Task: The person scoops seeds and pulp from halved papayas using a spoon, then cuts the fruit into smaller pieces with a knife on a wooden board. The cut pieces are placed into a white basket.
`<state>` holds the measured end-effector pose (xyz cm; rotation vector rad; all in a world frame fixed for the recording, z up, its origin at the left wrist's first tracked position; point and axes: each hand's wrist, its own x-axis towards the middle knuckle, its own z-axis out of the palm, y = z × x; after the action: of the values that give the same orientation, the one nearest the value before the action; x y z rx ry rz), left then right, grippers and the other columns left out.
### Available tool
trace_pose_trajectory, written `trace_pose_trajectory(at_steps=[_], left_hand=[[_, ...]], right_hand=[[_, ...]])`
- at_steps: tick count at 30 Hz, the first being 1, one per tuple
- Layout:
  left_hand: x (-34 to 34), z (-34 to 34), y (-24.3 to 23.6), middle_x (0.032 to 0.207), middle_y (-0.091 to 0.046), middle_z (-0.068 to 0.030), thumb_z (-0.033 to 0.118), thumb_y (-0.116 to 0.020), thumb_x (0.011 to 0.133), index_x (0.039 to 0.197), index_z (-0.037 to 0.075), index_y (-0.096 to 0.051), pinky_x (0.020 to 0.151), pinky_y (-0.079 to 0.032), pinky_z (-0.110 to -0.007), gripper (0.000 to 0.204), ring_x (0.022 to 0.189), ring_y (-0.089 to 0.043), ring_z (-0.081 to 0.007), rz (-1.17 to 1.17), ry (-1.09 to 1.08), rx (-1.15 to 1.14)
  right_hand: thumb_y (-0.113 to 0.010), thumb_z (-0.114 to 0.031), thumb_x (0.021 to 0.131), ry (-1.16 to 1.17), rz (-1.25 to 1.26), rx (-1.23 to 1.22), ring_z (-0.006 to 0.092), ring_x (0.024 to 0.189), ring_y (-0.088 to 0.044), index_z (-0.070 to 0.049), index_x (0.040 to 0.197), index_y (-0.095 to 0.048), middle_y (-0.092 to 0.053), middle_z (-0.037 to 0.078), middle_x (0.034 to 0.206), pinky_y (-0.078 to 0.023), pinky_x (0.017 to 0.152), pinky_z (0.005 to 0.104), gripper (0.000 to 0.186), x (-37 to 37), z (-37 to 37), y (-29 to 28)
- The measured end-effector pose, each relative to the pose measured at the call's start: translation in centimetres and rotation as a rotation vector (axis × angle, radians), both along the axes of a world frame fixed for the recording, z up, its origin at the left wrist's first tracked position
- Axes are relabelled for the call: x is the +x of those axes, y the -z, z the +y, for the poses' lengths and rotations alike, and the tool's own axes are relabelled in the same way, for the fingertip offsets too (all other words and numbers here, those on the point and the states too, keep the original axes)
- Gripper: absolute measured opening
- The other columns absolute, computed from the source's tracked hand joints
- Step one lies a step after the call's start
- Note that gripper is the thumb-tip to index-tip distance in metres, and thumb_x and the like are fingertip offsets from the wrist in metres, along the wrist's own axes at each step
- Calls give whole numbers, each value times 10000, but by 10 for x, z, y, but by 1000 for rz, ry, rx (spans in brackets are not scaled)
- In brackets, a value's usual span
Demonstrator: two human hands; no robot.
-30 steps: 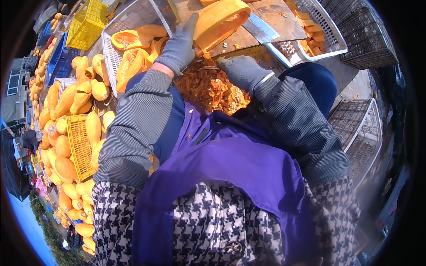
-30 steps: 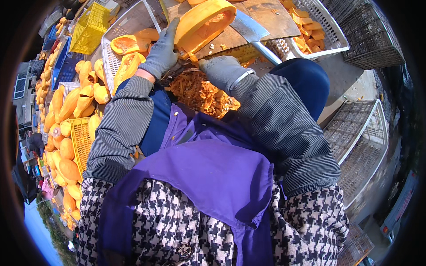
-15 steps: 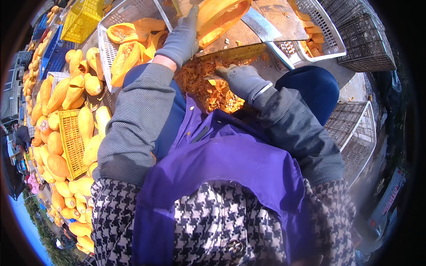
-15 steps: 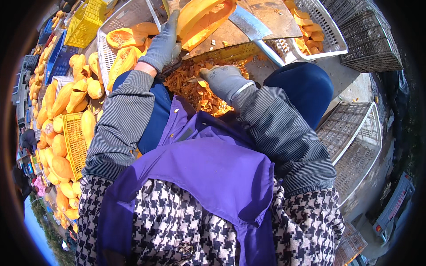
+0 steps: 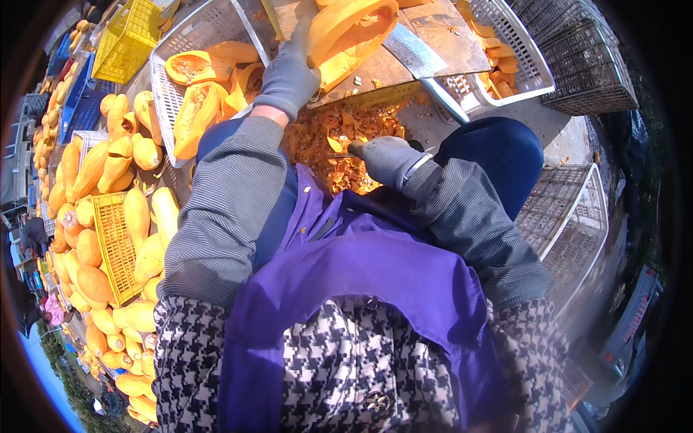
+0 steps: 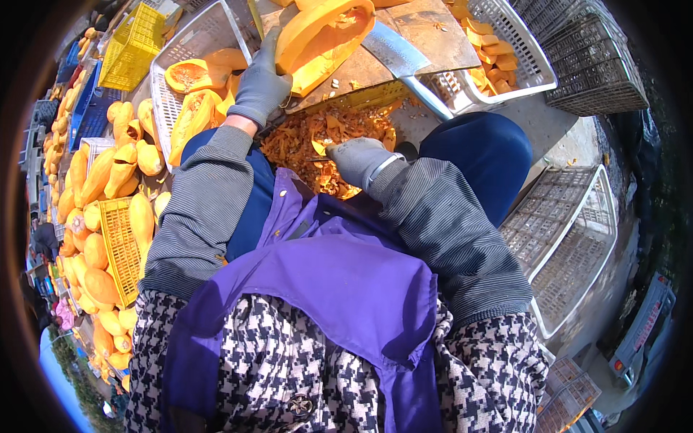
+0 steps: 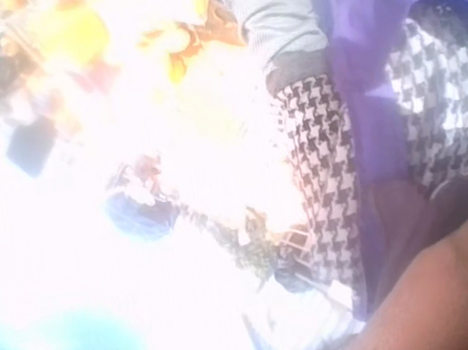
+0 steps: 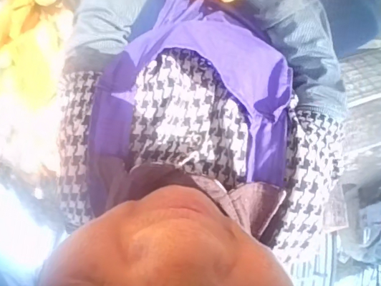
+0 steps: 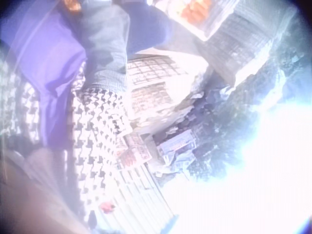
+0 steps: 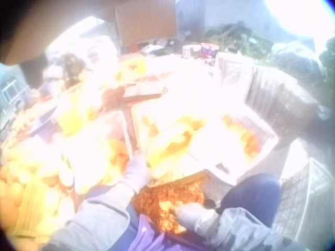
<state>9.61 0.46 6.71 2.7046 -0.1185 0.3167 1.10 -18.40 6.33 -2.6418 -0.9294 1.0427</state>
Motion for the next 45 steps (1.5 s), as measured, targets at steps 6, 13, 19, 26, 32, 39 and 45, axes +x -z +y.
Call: trace_pose_trajectory(at_steps=[6,13,19,26,32,39,45], left_hand=[[-4,21,-7,1109,-628,-138,17,-732,705,1235,-31,-486,875,-485,-283,586,972,-627,-219,345,-222,-770],[-11,38,-6,1063,-650,-138,-25,-748,698,1180,-33,-536,803,-525,-289,528,899,-650,-211,407,-313,-1166],[-7,53,-16,1050,-653,-141,21,-729,698,1154,-42,-561,801,-515,-286,490,894,-643,-213,333,-256,-865],[-3,88,-55,1002,-675,-172,272,-691,734,1160,-23,-594,780,-526,-298,527,873,-665,-237,367,-155,-347],[12,79,-64,969,-682,-160,267,-692,770,1141,-31,-589,725,-532,-270,487,803,-675,-195,355,-126,-208],[-5,63,-48,1000,-634,-280,299,-618,791,1106,-22,-512,847,-505,-414,463,962,-632,-382,236,-42,-108],[-13,58,-46,1005,-624,-292,259,-609,804,1174,-7,-452,859,-497,-438,481,960,-627,-402,206,-2,-42]], right_hand=[[-516,-70,852,457,-560,917,357,981,-610,-102,1226,-504,-623,206,1051,-497,806,441,376,21,-22,3],[-480,-129,888,834,-535,441,391,866,-639,-79,1244,-454,-635,246,933,-506,736,455,361,57,-26,7],[-458,-127,863,-170,-85,82,340,948,-645,-123,1276,-500,-636,223,1057,-519,788,436,415,8,-7,-5],[-526,-187,904,465,-150,600,368,861,-634,-28,1046,-597,-640,222,889,-493,754,406,225,63,-40,-24],[-562,-193,854,314,-681,250,350,781,-639,-4,929,-656,-644,204,808,-505,707,390,223,136,23,-29],[-546,-170,846,141,-458,-8,284,527,-640,73,808,-660,-637,188,661,-535,513,366,272,178,39,-24],[-491,-96,848,314,-108,-166,221,458,-589,48,864,-636,-618,122,627,-501,424,325,205,178,58,-47]])
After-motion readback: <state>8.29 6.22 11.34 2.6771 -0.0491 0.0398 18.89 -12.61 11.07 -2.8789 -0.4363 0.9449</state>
